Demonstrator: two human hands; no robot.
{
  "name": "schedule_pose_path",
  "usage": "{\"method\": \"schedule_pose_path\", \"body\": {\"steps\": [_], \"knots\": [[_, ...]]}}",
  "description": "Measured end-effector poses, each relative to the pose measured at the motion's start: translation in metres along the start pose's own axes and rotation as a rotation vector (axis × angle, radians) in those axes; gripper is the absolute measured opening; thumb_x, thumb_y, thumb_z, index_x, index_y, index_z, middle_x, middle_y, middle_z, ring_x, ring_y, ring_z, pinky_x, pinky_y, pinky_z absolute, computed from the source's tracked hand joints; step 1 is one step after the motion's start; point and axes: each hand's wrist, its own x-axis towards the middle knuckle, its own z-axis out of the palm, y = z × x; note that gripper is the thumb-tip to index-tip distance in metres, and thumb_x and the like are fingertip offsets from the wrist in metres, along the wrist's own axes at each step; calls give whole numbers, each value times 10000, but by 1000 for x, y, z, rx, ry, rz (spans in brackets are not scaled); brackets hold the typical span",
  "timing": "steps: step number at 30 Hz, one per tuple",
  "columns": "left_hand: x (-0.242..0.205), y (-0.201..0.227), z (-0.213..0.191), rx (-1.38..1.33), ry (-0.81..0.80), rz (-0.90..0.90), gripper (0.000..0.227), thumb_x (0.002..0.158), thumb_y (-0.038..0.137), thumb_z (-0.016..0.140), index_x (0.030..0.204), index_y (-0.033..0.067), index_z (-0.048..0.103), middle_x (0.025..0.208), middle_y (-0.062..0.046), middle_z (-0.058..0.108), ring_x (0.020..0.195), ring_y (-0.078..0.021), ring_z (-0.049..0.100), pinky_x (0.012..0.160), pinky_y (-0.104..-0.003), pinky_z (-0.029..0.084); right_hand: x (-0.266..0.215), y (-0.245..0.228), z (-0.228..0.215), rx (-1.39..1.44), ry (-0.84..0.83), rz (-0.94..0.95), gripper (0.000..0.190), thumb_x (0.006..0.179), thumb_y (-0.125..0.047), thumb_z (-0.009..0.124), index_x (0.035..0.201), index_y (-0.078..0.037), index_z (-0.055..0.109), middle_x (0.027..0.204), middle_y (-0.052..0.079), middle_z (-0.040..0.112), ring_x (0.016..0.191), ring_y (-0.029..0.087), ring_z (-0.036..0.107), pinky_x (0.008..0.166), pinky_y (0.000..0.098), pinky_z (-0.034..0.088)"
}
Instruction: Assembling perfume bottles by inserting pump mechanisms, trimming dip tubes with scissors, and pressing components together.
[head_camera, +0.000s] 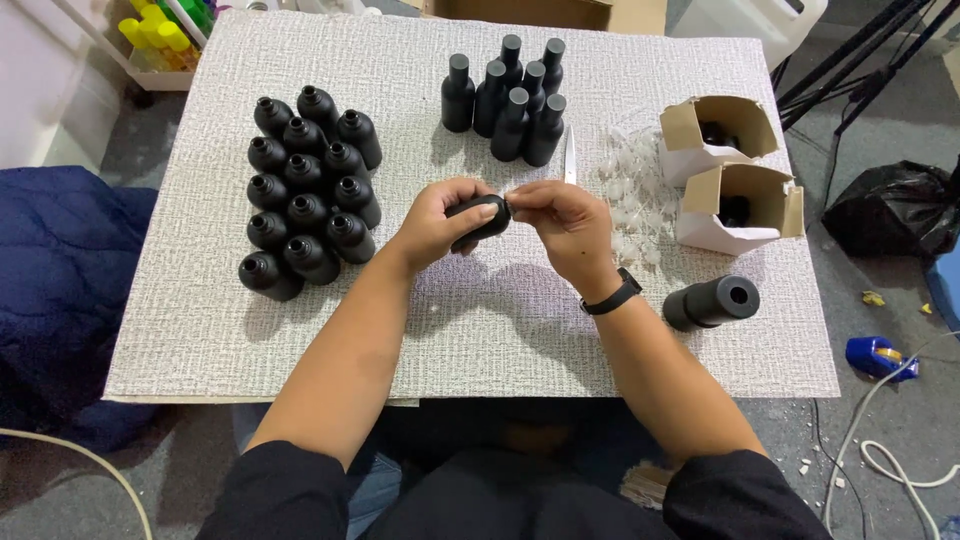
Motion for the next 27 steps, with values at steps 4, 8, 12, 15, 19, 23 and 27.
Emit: {"method": "schedule_pose_path", "body": {"steps": [4, 8, 12, 15, 19, 23, 27], "knots": [[1, -1, 0, -20, 0, -5, 230, 932, 184, 706, 996, -37, 700, 601, -125, 584, 425, -181, 582, 382, -260, 422, 0, 4, 2, 21, 6, 7, 159, 882, 171, 705, 970, 45, 743, 953, 188, 743, 892, 218, 738, 829, 348, 619], [2, 0, 0, -16, 4, -16, 263, 940, 199, 696, 1008, -55, 696, 598, -122, 582, 423, -180, 586, 375, -261, 423, -1, 8, 3, 15, 22, 49, 168, 897, 123, 716, 1014, 6, 749, 925, 125, 742, 860, 148, 712, 817, 302, 617], [2, 2, 3, -21, 7, -27, 276, 949, 210, 688, 1013, -58, 692, 582, -128, 581, 426, -193, 591, 382, -265, 432, -1, 6, 3, -2, 23, 89, 155, 926, 56, 723, 1065, -9, 745, 894, 92, 729, 838, 107, 680, 823, 285, 601], [2, -1, 2, 15, 21, -29, 282, 946, 212, 694, 1026, -59, 693, 609, -134, 601, 447, -197, 614, 395, -274, 455, -1, 11, 1, -29, 22, 88, 153, 931, 47, 714, 1071, -8, 738, 879, 105, 723, 821, 124, 683, 815, 298, 603], [1, 6, 7, 50, 22, -26, 260, 953, 205, 678, 1034, -41, 700, 631, -141, 609, 469, -210, 638, 419, -278, 483, -3, 16, -1, 6, 26, 89, 137, 961, 4, 692, 1096, -4, 713, 929, 88, 722, 853, 101, 659, 842, 292, 592], [2, -2, 5, 136, 3, -7, 284, 978, 260, 675, 1065, -10, 677, 735, -134, 624, 591, -204, 664, 510, -300, 544, -2, 21, -3, 6, 36, 95, 161, 974, -37, 692, 1133, -13, 683, 930, 78, 685, 842, 117, 653, 828, 290, 591], [1, -1, 1, 307, 8, 23, 333, 952, 321, 732, 1123, 45, 657, 885, -117, 633, 767, -195, 624, 640, -346, 547, -1, 24, -6, -22, 17, 126, 142, 967, -22, 695, 1108, -6, 698, 891, 82, 665, 823, 127, 652, 819, 298, 589]]}}
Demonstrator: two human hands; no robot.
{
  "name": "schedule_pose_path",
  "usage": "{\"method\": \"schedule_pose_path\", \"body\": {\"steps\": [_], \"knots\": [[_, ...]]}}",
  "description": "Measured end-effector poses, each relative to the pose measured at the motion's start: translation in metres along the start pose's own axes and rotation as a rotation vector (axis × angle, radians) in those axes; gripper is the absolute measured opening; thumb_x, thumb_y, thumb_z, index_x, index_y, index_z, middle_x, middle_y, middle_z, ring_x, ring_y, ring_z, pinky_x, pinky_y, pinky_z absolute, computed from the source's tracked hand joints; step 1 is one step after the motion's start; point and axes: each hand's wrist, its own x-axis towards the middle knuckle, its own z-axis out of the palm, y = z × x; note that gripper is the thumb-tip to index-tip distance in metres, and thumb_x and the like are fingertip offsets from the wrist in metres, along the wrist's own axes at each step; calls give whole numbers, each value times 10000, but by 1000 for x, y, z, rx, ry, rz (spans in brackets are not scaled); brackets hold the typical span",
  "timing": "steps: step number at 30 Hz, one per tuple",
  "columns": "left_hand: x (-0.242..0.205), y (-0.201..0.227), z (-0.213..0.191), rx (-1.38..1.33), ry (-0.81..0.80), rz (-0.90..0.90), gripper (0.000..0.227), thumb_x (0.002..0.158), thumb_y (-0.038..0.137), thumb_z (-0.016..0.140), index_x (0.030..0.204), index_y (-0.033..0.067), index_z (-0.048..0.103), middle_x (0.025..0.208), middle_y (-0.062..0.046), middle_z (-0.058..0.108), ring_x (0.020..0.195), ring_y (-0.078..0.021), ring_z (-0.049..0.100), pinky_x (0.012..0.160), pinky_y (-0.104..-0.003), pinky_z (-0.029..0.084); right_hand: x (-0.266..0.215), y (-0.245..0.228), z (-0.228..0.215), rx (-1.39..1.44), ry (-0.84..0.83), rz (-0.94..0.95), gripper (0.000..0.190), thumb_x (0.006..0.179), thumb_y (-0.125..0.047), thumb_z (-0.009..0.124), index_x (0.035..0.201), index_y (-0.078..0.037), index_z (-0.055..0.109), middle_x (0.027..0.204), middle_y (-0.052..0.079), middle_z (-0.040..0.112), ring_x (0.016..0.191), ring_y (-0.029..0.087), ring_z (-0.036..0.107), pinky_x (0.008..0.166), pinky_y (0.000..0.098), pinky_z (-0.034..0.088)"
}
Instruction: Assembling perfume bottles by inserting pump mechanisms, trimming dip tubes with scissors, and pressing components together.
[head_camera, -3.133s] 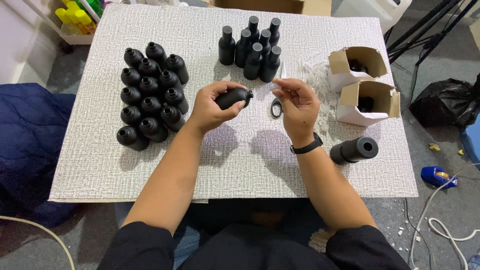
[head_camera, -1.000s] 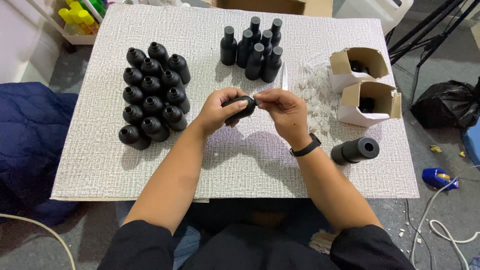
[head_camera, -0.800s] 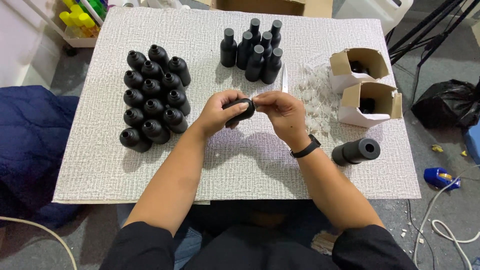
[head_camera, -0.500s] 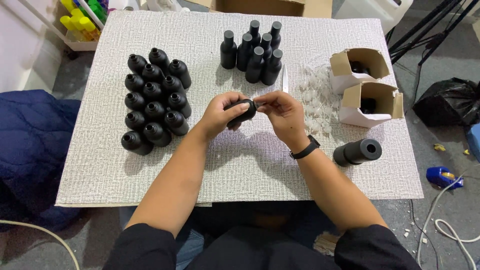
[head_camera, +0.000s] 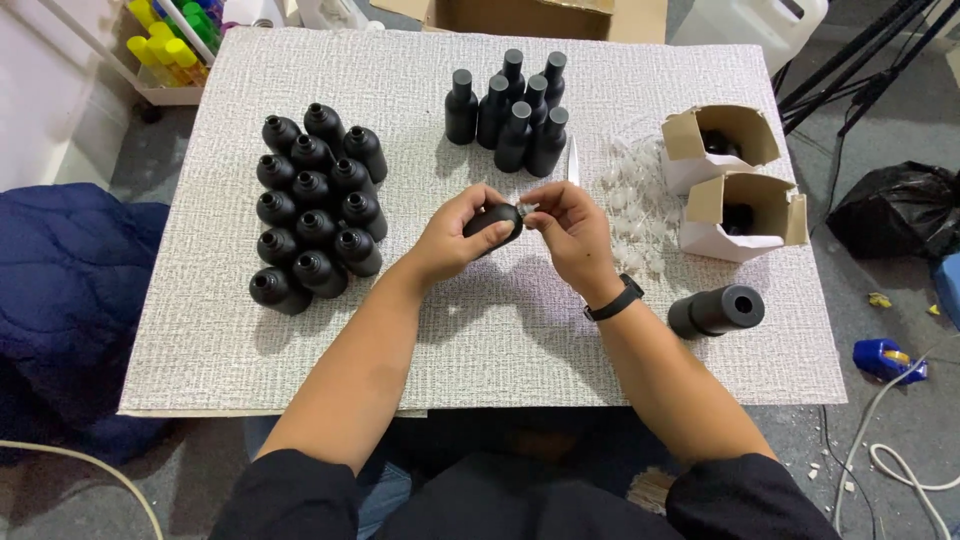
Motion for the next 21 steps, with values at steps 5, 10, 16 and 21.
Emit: {"method": "schedule_pose_path", "body": {"steps": [5, 10, 16, 21], "knots": [[0, 3, 1, 96, 21, -43, 350, 918, 308, 778, 1146, 77, 646, 950, -127, 636, 846, -240, 627, 708, -386, 568, 0, 4, -1, -21, 1, 21, 138, 961, -7, 700, 1098, -9, 702, 864, 79, 649, 807, 128, 646, 792, 289, 584], [-2, 2, 6, 105, 62, -101, 370, 879, 279, 822, 1149, 108, 635, 1018, -119, 660, 917, -251, 644, 768, -401, 594, 1, -4, 2, -8, 23, 21, 154, 960, 7, 693, 1114, -2, 692, 899, 103, 667, 821, 149, 638, 799, 297, 586], [2, 7, 15, 1, 101, -108, 440, 839, 227, 874, 1166, 100, 608, 1065, -135, 685, 966, -248, 646, 790, -406, 625, 2, -23, 12, 12, 100, -43, 230, 936, 3, 740, 1157, -3, 676, 950, 115, 694, 832, 137, 634, 787, 296, 587], [1, 15, 20, -23, 127, -91, 509, 759, 134, 927, 1168, 79, 628, 1159, -131, 725, 1137, -282, 682, 986, -401, 547, 5, -11, 5, -10, 68, -99, 287, 892, 17, 789, 1151, -3, 667, 1068, 127, 743, 790, 123, 647, 739, 252, 558]]}}
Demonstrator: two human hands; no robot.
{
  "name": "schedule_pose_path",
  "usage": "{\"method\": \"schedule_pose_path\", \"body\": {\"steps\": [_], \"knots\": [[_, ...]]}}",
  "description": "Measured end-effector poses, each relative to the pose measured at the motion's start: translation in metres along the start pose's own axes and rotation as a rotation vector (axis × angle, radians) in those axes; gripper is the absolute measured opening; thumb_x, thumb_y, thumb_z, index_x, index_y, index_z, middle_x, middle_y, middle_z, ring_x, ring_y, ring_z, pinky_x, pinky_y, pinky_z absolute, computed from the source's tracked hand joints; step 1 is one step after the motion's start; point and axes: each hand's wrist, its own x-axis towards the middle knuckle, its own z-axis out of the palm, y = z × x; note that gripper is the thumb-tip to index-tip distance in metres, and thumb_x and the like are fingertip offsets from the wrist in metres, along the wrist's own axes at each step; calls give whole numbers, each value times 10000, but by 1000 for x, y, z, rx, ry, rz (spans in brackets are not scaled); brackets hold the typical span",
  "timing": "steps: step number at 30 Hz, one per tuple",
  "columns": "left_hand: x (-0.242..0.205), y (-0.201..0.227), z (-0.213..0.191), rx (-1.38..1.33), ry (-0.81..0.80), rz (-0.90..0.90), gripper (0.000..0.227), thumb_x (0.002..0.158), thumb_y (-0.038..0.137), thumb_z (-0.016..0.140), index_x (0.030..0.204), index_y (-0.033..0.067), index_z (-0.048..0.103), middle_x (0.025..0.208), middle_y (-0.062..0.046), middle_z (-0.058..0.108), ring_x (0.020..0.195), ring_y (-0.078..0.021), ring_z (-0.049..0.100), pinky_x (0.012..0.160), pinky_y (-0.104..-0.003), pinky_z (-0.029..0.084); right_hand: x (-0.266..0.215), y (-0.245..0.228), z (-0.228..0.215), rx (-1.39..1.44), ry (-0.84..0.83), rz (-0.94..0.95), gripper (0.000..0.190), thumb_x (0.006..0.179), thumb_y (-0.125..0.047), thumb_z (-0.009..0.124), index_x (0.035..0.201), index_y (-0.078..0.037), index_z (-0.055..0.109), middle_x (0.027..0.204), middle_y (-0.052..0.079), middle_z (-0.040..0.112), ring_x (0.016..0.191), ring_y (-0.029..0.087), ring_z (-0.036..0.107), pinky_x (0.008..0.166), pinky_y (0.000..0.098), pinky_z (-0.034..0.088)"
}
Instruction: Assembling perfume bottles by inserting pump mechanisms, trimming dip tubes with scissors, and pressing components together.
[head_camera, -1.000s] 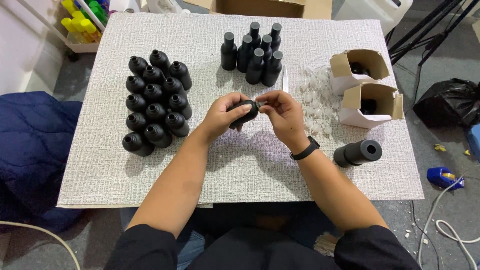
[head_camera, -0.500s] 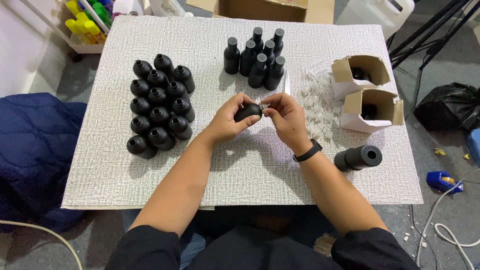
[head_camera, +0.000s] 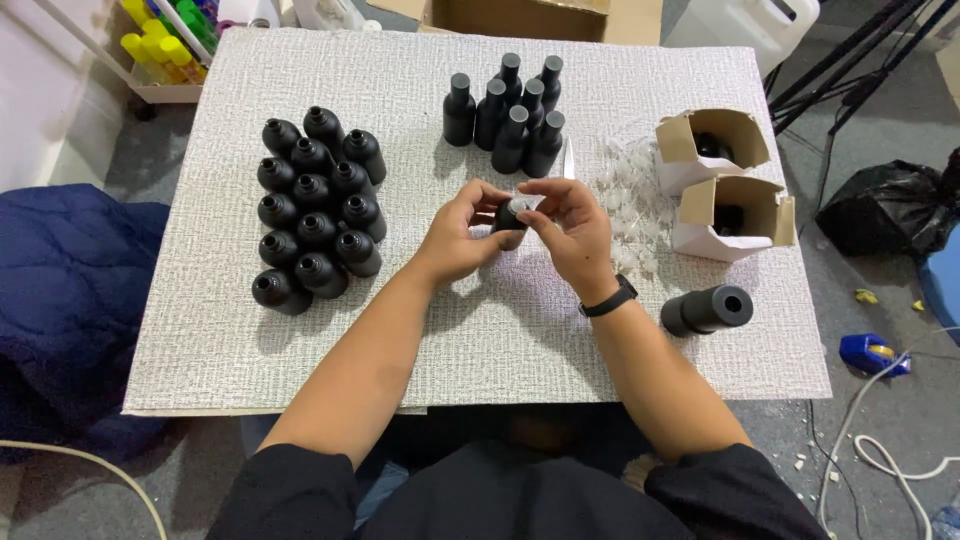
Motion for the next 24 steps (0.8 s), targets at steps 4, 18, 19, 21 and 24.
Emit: {"method": "schedule_pose_path", "body": {"steps": [4, 18, 19, 21, 24], "knots": [[2, -5, 0, -69, -29, -58, 475, 811, 45, 858, 1209, 39, 600, 1212, -198, 690, 1151, -332, 668, 976, -453, 566, 3, 6, -5, 16, 2, -15, 243, 932, 20, 742, 1157, -6, 654, 1057, 124, 739, 789, 127, 651, 713, 253, 556], [3, 21, -8, 152, -209, -211, 399, 885, 163, 727, 1211, 148, 498, 1316, -135, 596, 1257, -279, 610, 1090, -411, 544, 6, -159, -122, -444, -172, 68, 206, 1002, 108, 648, 1202, 124, 603, 1155, 224, 683, 1069, 245, 685, 1007, 297, 579], [4, 22, -9, 151, -210, -210, 399, 885, 163, 727, 1211, 148, 498, 1316, -135, 596, 1257, -279, 610, 1090, -411, 544, 9, -146, -141, -446, -171, 68, 206, 1002, 108, 648, 1202, 124, 603, 1155, 224, 683, 1069, 245, 685, 1007, 297, 579], [2, 23, -8, 150, -226, -119, 385, 893, 191, 732, 1206, 111, 523, 1261, -149, 595, 1197, -284, 637, 1046, -399, 587, 11, -122, -181, -1056, -200, 67, 99, 1010, 4, 747, 1097, -33, 778, 1102, 104, 750, 923, 191, 674, 850, 297, 525], [1, 22, -4, 148, -243, -89, 406, 869, 231, 764, 1196, 133, 546, 1227, -127, 640, 1172, -283, 658, 994, -398, 609, 12, -92, -221, -1235, -288, 190, 138, 985, -71, 720, 1095, -89, 803, 1064, 85, 747, 898, 234, 664, 867, 341, 511]]}}
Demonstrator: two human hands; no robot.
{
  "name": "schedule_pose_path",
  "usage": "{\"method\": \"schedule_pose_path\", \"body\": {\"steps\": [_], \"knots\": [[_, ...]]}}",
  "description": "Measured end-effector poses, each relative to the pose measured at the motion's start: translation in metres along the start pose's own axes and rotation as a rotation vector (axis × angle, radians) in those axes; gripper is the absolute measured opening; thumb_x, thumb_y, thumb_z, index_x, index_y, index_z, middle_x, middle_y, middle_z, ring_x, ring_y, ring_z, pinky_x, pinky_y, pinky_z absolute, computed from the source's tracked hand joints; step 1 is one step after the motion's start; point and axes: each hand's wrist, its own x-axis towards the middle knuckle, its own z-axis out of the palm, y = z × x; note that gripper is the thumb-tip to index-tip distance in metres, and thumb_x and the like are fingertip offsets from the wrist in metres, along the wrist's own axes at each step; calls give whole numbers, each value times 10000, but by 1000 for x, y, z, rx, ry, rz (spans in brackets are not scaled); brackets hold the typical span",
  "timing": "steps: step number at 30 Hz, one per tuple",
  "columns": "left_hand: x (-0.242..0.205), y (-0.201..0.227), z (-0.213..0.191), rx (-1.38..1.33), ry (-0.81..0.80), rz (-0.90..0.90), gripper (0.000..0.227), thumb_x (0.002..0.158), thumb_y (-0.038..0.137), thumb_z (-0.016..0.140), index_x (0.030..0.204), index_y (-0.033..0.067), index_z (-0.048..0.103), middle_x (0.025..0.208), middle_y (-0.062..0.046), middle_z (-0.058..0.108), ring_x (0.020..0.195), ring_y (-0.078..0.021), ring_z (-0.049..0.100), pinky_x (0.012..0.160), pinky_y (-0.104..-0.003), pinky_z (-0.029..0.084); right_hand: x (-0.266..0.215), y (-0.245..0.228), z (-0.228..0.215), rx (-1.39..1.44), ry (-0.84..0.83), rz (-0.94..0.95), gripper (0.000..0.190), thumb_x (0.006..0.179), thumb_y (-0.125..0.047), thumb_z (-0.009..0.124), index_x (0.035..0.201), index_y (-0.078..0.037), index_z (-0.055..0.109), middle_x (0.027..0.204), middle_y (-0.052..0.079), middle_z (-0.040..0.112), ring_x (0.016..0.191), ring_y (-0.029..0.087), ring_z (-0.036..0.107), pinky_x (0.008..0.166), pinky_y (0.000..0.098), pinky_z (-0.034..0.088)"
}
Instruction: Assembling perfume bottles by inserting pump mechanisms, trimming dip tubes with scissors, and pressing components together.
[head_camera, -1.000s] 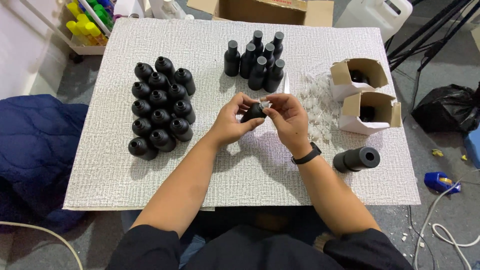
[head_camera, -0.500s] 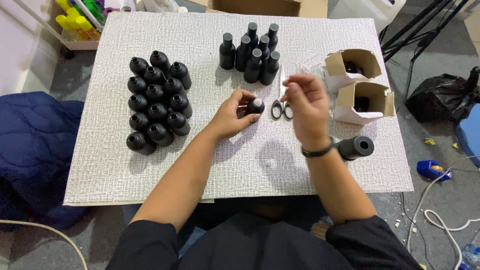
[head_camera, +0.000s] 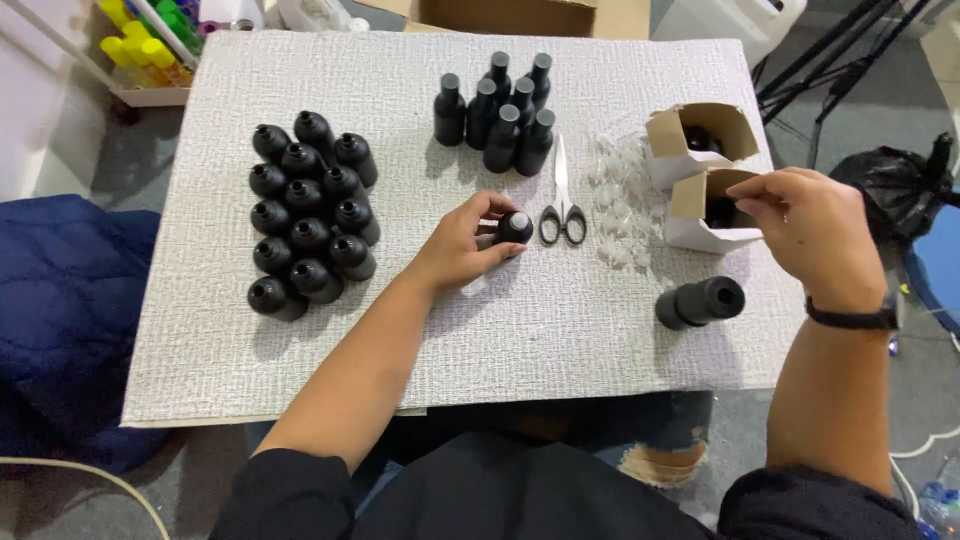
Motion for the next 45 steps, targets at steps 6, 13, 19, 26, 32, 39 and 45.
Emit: {"method": "schedule_pose_path", "body": {"steps": [6, 13, 19, 26, 32, 39, 45], "knots": [[4, -5, 7, 59, -49, 33, 448, 852, 269, 789, 1214, 128, 567, 1210, -110, 663, 1174, -257, 668, 1013, -380, 587, 19, 36, 39, -52, -130, -77, 235, 914, -77, 659, 1105, -85, 796, 1164, 84, 760, 1090, 273, 679, 1028, 385, 491], [4, -14, 14, 25, 65, 80, 507, 778, 185, 912, 1181, 74, 624, 1134, -140, 715, 1138, -295, 681, 992, -412, 564, 41, 15, 45, -192, -375, -88, 201, 883, -97, 671, 1062, -98, 763, 1117, 109, 768, 1101, 355, 707, 957, 439, 563], [4, -14, 14, 13, 98, 61, 507, 741, 167, 931, 1154, 81, 649, 1115, -126, 734, 1127, -294, 690, 997, -423, 554, 58, 23, 55, -402, -496, -145, 208, 862, -160, 726, 1065, -149, 770, 1006, 94, 759, 975, 332, 751, 889, 428, 603], [5, -7, 19, -56, 115, 41, 480, 731, 88, 923, 1138, 70, 669, 1111, -138, 741, 1091, -294, 703, 968, -409, 573, 57, 31, 51, -366, -524, -219, 251, 837, -204, 757, 1083, -162, 738, 1031, 81, 739, 1016, 320, 731, 918, 429, 598], [10, -18, 16, -88, 109, -13, 513, 697, 64, 931, 1148, 51, 686, 1113, -145, 739, 1090, -279, 695, 978, -386, 579, 53, 23, 35, -303, -518, -249, 240, 853, -180, 736, 1093, -185, 730, 988, 78, 748, 1009, 307, 734, 913, 411, 596], [9, -14, 17, -111, 98, -85, 520, 707, 44, 913, 1178, 39, 694, 1111, -183, 723, 1097, -302, 680, 1020, -395, 570, 54, 33, 40, -263, -522, -314, 221, 841, -174, 737, 1061, -158, 742, 985, 107, 757, 1003, 333, 732, 916, 423, 594], [11, -17, 15, -126, 92, -109, 556, 696, 68, 935, 1195, 44, 692, 1091, -178, 726, 1073, -292, 693, 1004, -386, 584, 54, 19, 28, -190, -509, -334, 228, 848, -140, 719, 1076, -148, 727, 955, 124, 749, 997, 351, 725, 928, 420, 584]]}}
